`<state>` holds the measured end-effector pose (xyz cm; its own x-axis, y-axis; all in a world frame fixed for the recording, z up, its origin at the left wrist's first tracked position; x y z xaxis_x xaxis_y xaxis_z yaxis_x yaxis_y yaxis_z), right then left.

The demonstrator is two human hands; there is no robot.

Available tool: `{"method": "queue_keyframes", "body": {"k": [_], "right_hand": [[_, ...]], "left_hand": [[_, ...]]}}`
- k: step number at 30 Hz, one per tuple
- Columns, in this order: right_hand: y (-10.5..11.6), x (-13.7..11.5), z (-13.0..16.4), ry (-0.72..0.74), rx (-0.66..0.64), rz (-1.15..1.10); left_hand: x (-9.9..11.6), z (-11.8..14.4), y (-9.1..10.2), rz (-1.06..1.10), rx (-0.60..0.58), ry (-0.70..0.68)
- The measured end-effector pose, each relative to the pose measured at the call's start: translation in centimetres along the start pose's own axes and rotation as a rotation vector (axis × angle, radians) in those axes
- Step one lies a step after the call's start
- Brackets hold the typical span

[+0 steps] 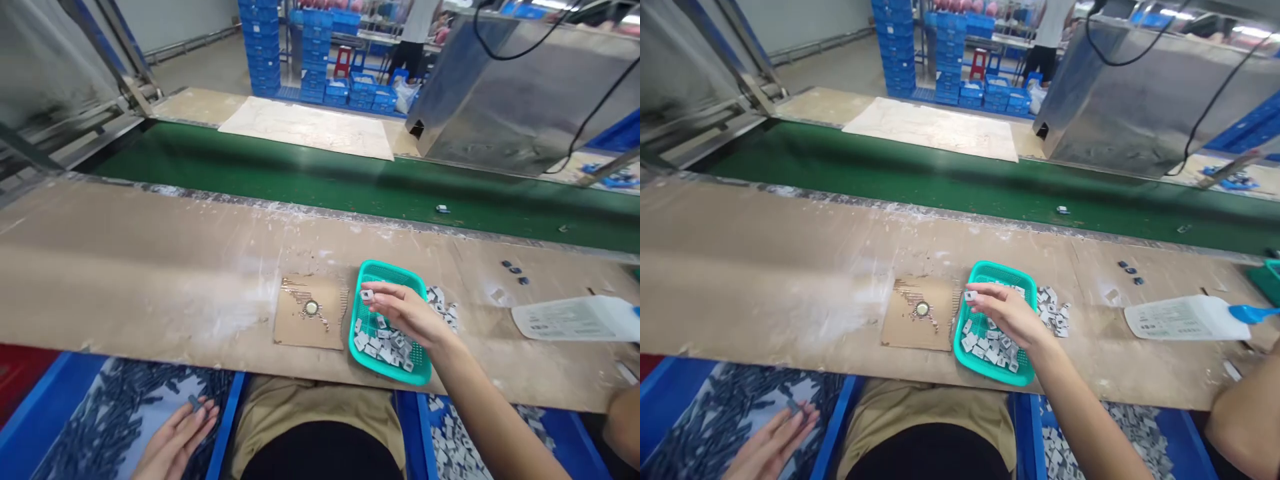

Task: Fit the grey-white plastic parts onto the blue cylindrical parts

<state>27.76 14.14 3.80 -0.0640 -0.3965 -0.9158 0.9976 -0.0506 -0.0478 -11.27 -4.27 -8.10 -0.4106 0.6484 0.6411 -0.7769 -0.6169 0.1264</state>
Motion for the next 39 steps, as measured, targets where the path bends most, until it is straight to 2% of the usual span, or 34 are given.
{"method": "queue_keyframes", "body": {"k": [2,5,7,9,13,17,21,25,30,32,34,37,39], "right_hand": [[-1.1,0.2,0.3,0.004,0.02,0.04],[-3.0,-0.2,0.3,0.135,0.049,0.229],[-4.7,-0.3,0.1,0.22,0.026,0.35],[-6.4,0.3,0.0,0.208,-0.038,0.387],[-9.6,1.7,1.0,0.097,-0.218,0.288],[-12.0,1.6,3.1,0.142,-0.317,0.237],[-12.4,1.8,3.8,0.203,-0.208,0.206],[-11.8,3.3,3.7,0.138,-0.092,0.128],[-11.9,5.8,3.7,-0.069,-0.155,-0.006],[-11.4,5.9,3.5,-0.092,-0.151,0.02],[-10.2,4.9,2.9,-0.003,-0.083,0.155],[-8.5,1.2,2.2,0.34,0.07,0.484],[-8.6,-0.8,2.2,0.555,0.092,0.709]], "left_hand": [[0.7,1.3,-2.4,0.051,-0.096,-0.027],[2.0,3.6,-7.3,0.129,-0.346,-0.086],[2.5,4.6,-10.0,0.179,-0.44,-0.091],[2.7,5.3,-12.2,0.23,-0.475,-0.083],[3.7,6.7,-14.9,0.408,-0.394,-0.148],[4.3,8.6,-17.3,0.469,-0.454,-0.179],[4.5,8.5,-17.8,0.479,-0.442,-0.22],[4.4,8.2,-17.8,0.472,-0.462,-0.221],[4.2,9.0,-18.4,0.493,-0.56,-0.161],[4.1,9.1,-18.4,0.521,-0.586,-0.122],[3.6,8.6,-18.2,0.54,-0.57,-0.048],[2.8,7.2,-17.4,0.579,-0.49,0.066],[2.5,6.5,-17.0,0.596,-0.48,0.1]]}}
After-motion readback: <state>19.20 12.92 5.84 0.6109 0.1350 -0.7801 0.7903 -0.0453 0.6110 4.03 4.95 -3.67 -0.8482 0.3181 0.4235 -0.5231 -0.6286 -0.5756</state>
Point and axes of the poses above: each hand's wrist, its own z-axis away from the middle knuckle, its own y-axis out of the back of the hand, x = y × z, the point moved 9 cm from there along -z, towards the middle knuckle, and after that the axes turned 12 degrees about x, right-handed, at the moved point
